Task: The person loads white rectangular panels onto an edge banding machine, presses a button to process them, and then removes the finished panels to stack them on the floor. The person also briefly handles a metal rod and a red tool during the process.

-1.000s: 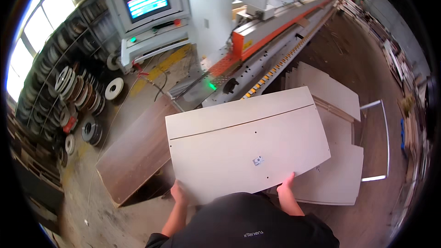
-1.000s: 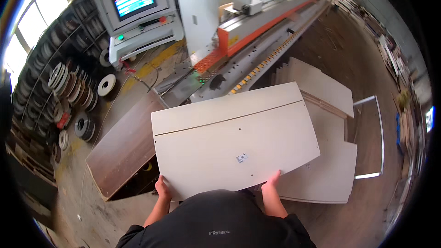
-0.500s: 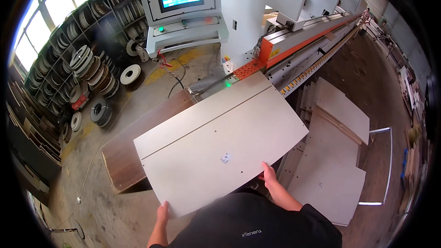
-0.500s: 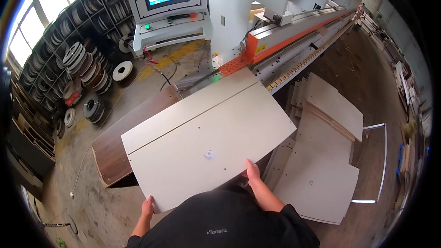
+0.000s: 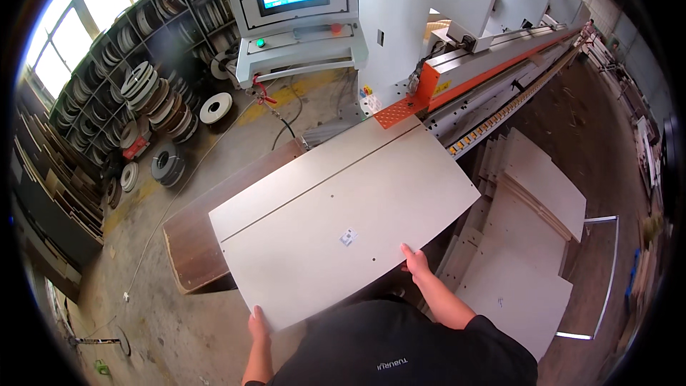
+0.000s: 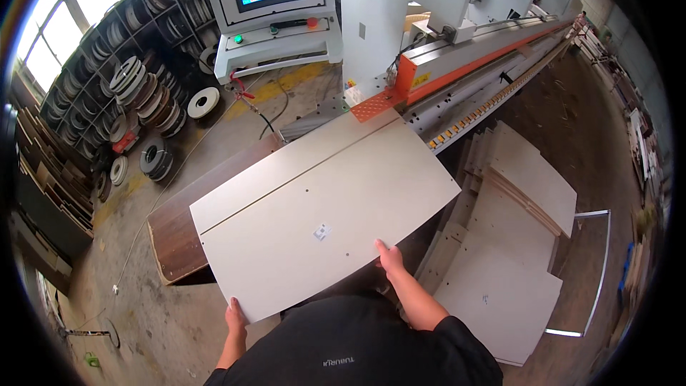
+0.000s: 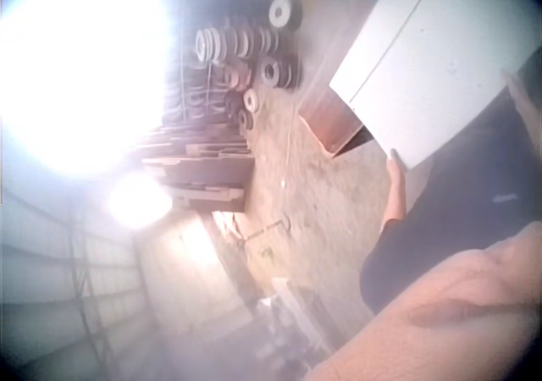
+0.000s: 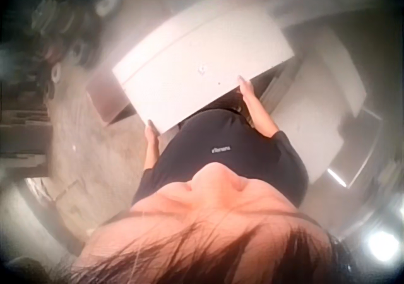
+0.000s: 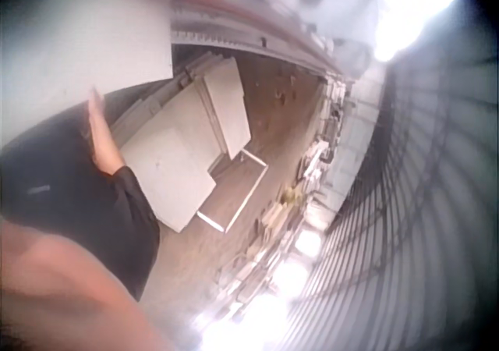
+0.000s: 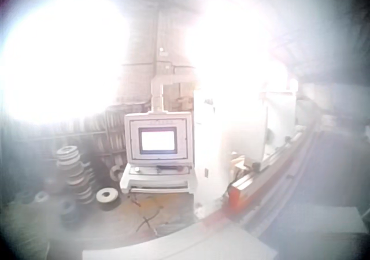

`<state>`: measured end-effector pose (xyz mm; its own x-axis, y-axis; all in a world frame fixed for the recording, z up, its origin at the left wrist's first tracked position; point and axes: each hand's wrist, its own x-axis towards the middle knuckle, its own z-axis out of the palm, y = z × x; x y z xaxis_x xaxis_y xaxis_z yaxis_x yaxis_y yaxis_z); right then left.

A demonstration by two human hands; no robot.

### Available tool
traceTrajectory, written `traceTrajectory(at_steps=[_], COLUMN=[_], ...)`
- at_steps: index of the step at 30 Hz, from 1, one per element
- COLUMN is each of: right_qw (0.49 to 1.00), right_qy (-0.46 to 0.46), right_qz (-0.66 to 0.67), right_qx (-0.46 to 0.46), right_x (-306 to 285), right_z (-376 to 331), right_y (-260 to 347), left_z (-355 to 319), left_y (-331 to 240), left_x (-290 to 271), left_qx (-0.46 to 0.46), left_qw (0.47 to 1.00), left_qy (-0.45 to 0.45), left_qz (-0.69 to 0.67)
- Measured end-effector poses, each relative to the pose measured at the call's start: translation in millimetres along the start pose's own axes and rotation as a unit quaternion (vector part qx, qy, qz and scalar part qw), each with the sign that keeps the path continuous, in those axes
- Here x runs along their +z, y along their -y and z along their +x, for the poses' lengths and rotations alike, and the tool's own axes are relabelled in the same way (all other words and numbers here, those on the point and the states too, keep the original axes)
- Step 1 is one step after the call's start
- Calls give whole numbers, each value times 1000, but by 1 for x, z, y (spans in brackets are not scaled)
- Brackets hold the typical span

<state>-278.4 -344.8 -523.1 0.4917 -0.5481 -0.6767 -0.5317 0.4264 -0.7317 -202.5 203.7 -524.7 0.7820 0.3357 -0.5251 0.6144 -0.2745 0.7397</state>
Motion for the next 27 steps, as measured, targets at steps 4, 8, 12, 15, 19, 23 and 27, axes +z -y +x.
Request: traceTrajectory(at_steps=[4,8,12,15,19,23,27], right_qw=[1000,1000,999,998,997,985,988], right_qy=[-6,-8,-42,-40,-61,-128,-111], right_qz=[22,22,14,32,45,104,36], right_qx=[-14,-21,-32,-27,-31,-52,-99], right_x=[-8,-31,-59,-83,-104,-106,-114], right_z=[11,36,65,80,97,102,106], right_y=[5,11,23,34,53,56,-3], left_z=[-6,-12,-21,-37,-37,-29,-42], left_y=[-20,-20,-27,-46,-45,-32,-58], left_x=[17,46,83,115,137,163,198], left_qx=[-30,-41,-48,-33,-47,8,24], left_qw=[999,998,996,996,994,987,977], left_qy=[-16,12,52,54,99,159,210], left_qz=[24,-45,-58,-63,-23,-6,23])
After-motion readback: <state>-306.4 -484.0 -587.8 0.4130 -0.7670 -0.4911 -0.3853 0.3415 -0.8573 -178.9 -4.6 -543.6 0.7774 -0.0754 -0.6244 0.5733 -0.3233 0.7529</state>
